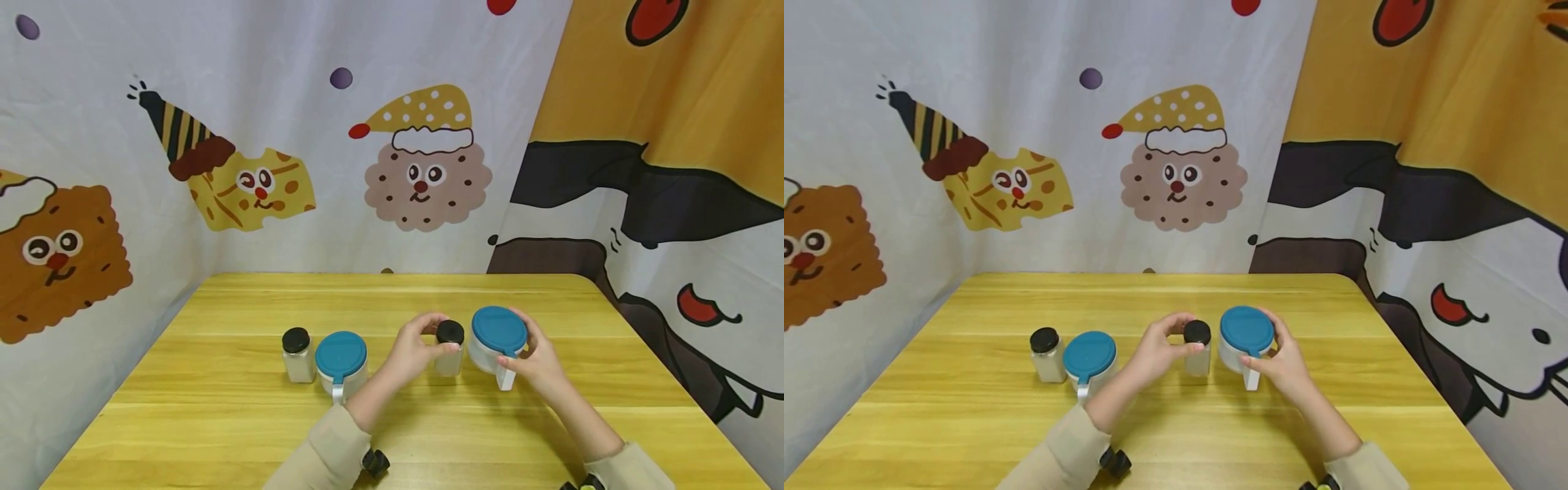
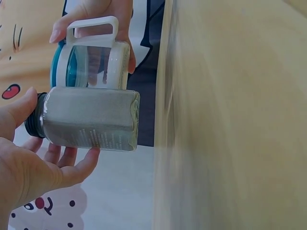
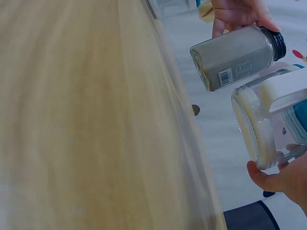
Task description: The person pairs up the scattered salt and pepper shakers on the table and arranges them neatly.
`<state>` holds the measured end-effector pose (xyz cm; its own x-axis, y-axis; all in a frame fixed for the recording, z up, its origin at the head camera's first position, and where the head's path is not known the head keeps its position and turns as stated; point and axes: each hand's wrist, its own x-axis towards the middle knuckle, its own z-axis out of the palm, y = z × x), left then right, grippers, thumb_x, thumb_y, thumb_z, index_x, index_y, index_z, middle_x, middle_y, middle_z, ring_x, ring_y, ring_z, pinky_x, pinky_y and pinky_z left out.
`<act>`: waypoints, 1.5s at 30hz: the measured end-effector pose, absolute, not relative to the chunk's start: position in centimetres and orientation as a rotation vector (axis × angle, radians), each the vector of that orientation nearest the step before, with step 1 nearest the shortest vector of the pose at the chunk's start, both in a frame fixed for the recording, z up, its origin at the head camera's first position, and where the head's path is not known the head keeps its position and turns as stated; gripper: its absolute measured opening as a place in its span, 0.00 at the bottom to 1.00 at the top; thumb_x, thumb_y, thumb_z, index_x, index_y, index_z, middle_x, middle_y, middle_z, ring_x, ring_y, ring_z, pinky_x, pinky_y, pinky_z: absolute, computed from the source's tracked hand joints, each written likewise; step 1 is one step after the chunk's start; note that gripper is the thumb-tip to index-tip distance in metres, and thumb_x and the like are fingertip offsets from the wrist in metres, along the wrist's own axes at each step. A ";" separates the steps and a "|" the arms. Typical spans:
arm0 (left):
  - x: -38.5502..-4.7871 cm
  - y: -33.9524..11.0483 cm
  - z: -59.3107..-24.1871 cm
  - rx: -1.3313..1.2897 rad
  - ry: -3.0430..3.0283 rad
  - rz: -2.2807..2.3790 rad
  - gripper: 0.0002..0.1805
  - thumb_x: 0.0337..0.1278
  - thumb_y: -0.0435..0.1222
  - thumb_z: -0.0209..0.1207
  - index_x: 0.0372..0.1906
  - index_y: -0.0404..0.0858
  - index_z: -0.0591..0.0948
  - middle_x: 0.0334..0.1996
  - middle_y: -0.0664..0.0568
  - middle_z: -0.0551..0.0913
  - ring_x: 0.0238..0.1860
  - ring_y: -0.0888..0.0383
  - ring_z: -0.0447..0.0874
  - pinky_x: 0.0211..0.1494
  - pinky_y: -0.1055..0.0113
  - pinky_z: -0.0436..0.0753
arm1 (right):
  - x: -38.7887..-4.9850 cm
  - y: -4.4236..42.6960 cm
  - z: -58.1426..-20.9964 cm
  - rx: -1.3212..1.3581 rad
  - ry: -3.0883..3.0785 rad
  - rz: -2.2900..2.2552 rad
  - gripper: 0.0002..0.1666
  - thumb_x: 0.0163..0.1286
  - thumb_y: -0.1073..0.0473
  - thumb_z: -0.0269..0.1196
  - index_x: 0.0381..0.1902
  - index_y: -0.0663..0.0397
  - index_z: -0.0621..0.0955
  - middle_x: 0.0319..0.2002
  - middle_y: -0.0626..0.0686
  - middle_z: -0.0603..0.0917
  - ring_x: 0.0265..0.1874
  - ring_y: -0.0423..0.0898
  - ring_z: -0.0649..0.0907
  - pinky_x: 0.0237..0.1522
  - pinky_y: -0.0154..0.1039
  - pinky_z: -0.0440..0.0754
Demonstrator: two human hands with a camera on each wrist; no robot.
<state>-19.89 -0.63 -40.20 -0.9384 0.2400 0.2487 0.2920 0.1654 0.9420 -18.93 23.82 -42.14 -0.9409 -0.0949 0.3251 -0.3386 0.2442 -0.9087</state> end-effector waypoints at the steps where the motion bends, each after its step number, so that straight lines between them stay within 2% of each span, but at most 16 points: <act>1: -19.9 -0.6 -40.2 -0.540 -2.366 -1.934 0.22 0.46 0.33 0.72 0.50 0.39 0.81 0.45 0.53 0.80 0.47 0.53 0.77 0.45 0.61 0.78 | -18.9 23.8 -42.2 0.406 -2.309 1.770 0.51 0.48 0.76 0.70 0.70 0.60 0.62 0.56 0.43 0.73 0.51 0.35 0.74 0.46 0.31 0.73; 13: -19.6 -0.7 -40.6 -0.506 -2.349 -1.975 0.26 0.45 0.32 0.72 0.53 0.37 0.80 0.46 0.51 0.80 0.48 0.51 0.76 0.43 0.60 0.79 | -18.7 23.9 -42.6 0.466 -2.297 1.791 0.51 0.48 0.77 0.69 0.69 0.67 0.59 0.56 0.47 0.72 0.50 0.37 0.74 0.44 0.32 0.76; 23: -19.8 -0.9 -40.9 -0.487 -2.377 -1.964 0.26 0.45 0.34 0.73 0.53 0.37 0.80 0.46 0.52 0.81 0.49 0.52 0.76 0.45 0.60 0.79 | -18.8 24.0 -43.2 0.498 -2.313 1.767 0.51 0.48 0.77 0.70 0.69 0.67 0.60 0.60 0.64 0.70 0.50 0.34 0.74 0.45 0.31 0.76; 31: -20.1 -1.0 -41.4 -0.458 -2.376 -1.954 0.25 0.44 0.33 0.73 0.52 0.40 0.81 0.46 0.53 0.81 0.48 0.53 0.77 0.45 0.62 0.79 | -19.0 24.2 -43.6 0.506 -2.310 1.788 0.50 0.50 0.77 0.69 0.69 0.67 0.59 0.58 0.51 0.72 0.51 0.36 0.74 0.45 0.31 0.76; 42: -20.0 -1.1 -41.2 -0.417 -2.383 -1.966 0.26 0.44 0.34 0.73 0.53 0.37 0.80 0.46 0.53 0.80 0.48 0.54 0.76 0.42 0.65 0.79 | -18.9 24.0 -44.3 0.530 -2.304 1.786 0.50 0.49 0.77 0.70 0.69 0.65 0.61 0.57 0.50 0.73 0.50 0.35 0.74 0.44 0.33 0.77; 45: -20.0 -1.1 -41.2 -0.416 -2.379 -1.972 0.25 0.44 0.34 0.73 0.52 0.38 0.81 0.45 0.53 0.81 0.47 0.54 0.77 0.41 0.65 0.79 | -18.9 24.0 -44.5 0.515 -2.312 1.783 0.50 0.49 0.77 0.70 0.69 0.66 0.60 0.58 0.53 0.72 0.50 0.35 0.74 0.44 0.32 0.77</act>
